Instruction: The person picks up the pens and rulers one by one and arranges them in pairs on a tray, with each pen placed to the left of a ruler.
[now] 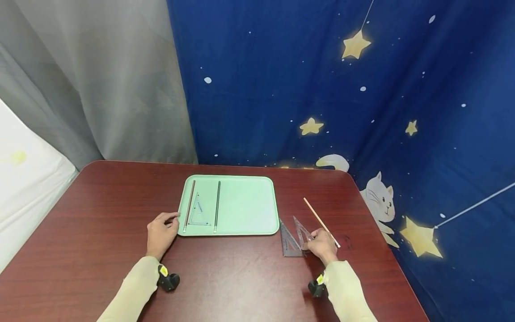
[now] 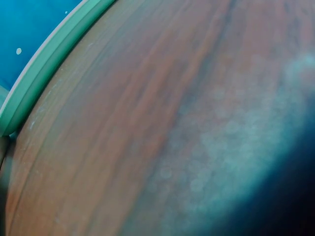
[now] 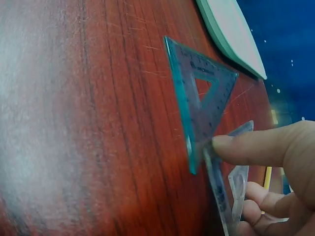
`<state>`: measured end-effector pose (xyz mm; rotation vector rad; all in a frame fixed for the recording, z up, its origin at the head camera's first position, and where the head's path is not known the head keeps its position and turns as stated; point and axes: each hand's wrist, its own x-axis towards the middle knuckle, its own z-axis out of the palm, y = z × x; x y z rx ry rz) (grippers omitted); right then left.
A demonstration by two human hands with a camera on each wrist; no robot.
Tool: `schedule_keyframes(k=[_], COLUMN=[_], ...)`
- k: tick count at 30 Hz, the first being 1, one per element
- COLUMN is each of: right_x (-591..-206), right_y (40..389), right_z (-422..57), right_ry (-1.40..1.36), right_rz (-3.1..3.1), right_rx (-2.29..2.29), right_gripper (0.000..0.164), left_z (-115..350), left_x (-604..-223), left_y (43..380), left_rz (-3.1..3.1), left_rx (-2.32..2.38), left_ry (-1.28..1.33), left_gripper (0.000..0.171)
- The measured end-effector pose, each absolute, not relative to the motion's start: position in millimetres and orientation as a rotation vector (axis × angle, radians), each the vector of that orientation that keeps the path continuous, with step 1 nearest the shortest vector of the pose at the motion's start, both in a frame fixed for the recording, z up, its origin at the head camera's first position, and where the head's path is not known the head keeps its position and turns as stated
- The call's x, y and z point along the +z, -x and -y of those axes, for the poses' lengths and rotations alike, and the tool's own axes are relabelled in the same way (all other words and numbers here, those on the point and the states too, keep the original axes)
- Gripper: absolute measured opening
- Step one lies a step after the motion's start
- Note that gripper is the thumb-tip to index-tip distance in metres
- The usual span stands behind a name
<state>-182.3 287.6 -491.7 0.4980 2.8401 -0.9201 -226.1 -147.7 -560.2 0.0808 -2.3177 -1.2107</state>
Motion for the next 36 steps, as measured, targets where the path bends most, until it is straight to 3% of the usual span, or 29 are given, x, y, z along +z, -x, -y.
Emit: schedule_keyframes(k=[22, 28, 36], right_x=[-487.5, -480.9, -484.8], right_y=[176.2, 171.5, 168.8], right_z=[-287.9, -290.8, -296.2], right_ry=[-0.684, -0.599, -0.54], right_rz=[-2.547, -2.34, -2.088], right_rx=[-1.466, -1.631, -1.89], right_gripper=[0.027, 0.031, 0.048], left_z=[147.3, 147.8, 147.4], left_x=[-559.2, -560.6, -560.0], left_y=[225.2, 225.2, 225.7], left_rz=[2.339, 2.338, 2.322], left_rx=[-1.206, -1.213, -1.217], left_ry=[-0.088, -0.094, -0.081], left_gripper=[0.02, 0.02, 0.02])
